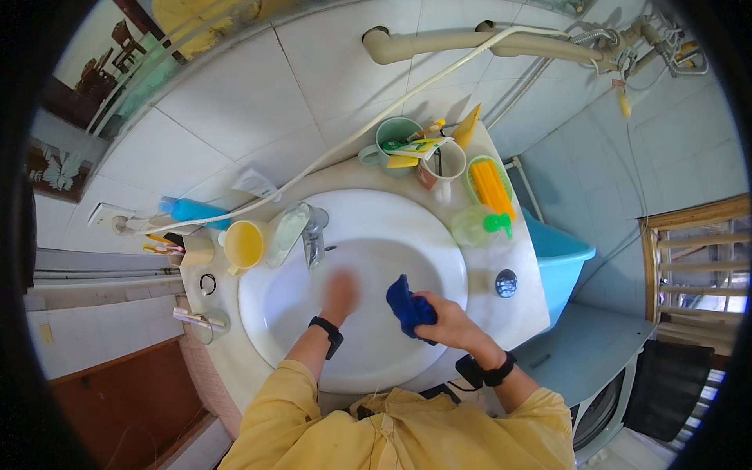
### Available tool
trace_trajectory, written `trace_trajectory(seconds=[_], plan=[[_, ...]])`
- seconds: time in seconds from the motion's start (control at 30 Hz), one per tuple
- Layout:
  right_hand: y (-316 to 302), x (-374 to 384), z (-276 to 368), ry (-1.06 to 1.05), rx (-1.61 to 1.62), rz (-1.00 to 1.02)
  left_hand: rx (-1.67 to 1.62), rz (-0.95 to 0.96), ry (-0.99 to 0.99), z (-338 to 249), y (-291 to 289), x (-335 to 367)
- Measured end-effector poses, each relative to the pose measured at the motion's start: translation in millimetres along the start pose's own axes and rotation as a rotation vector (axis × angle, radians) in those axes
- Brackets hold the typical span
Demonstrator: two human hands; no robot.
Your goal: The person washes a blue cloth by hand in a sink, rinsing it with water from a faucet and a cup, briefly adjusts a window in an adjacent toilet stall, and then wipes the sink counter with the damp cloth.
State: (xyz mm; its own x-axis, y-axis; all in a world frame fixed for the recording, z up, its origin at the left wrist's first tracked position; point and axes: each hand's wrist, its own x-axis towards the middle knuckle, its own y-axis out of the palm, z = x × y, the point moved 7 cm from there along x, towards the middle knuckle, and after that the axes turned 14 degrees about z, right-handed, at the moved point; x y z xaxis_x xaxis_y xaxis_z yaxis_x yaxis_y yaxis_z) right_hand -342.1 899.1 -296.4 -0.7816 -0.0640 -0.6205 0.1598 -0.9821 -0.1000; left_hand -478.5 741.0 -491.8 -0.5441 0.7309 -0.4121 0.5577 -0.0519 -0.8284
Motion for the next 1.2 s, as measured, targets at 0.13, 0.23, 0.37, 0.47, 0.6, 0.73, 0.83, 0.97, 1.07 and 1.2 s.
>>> trace_trajectory(seconds=[0.13, 0.23, 0.37, 0.47, 0.6, 0.73, 0.83, 0.97, 1.07, 1.2], plan=[[2.0, 1.5, 2.3, -0.047, -0.029, -0.013, 0.023, -0.077, 0.016, -0.2, -1.4, -0.3], [2.0, 2.9, 1.7, -0.005, -0.018, -0.003, 0.0, -0.099, -0.014, 0.3, -13.1, -5.6], [5.3, 3.4, -1.6, 0.001, -0.003, -0.003, -0.105, -0.069, -0.069, 2.4, -38.2, -16.6], [11.5, 2.3, 2.6, 0.008, 0.002, 0.009, -0.16, -0.048, -0.113, 10.4, -48.2, -25.2], [17.5, 0.0, 8.0, -0.043, -0.023, 0.009, -0.19, -0.078, -0.17, 14.7, -59.2, -34.4], [20.8, -3.1, 8.8, -0.062, -0.058, 0.003, -0.164, -0.117, -0.173, 14.2, -68.1, -43.7], [22.0, -6.1, 8.9, -0.056, -0.032, 0.007, -0.149, -0.1, -0.184, 14.7, -71.1, -48.2], [22.6, -7.6, 5.7, -0.052, 0.016, 0.003, -0.172, -0.106, -0.179, 15.7, -75.0, -53.1], [21.5, -7.4, -0.4, -0.056, 0.031, 0.002, -0.16, -0.093, -0.166, 14.8, -77.3, -54.3], [17.2, -6.1, -7.7, -0.088, 0.167, 0.002, -0.141, -0.09, -0.135, 12.0, -78.8, -55.2]])
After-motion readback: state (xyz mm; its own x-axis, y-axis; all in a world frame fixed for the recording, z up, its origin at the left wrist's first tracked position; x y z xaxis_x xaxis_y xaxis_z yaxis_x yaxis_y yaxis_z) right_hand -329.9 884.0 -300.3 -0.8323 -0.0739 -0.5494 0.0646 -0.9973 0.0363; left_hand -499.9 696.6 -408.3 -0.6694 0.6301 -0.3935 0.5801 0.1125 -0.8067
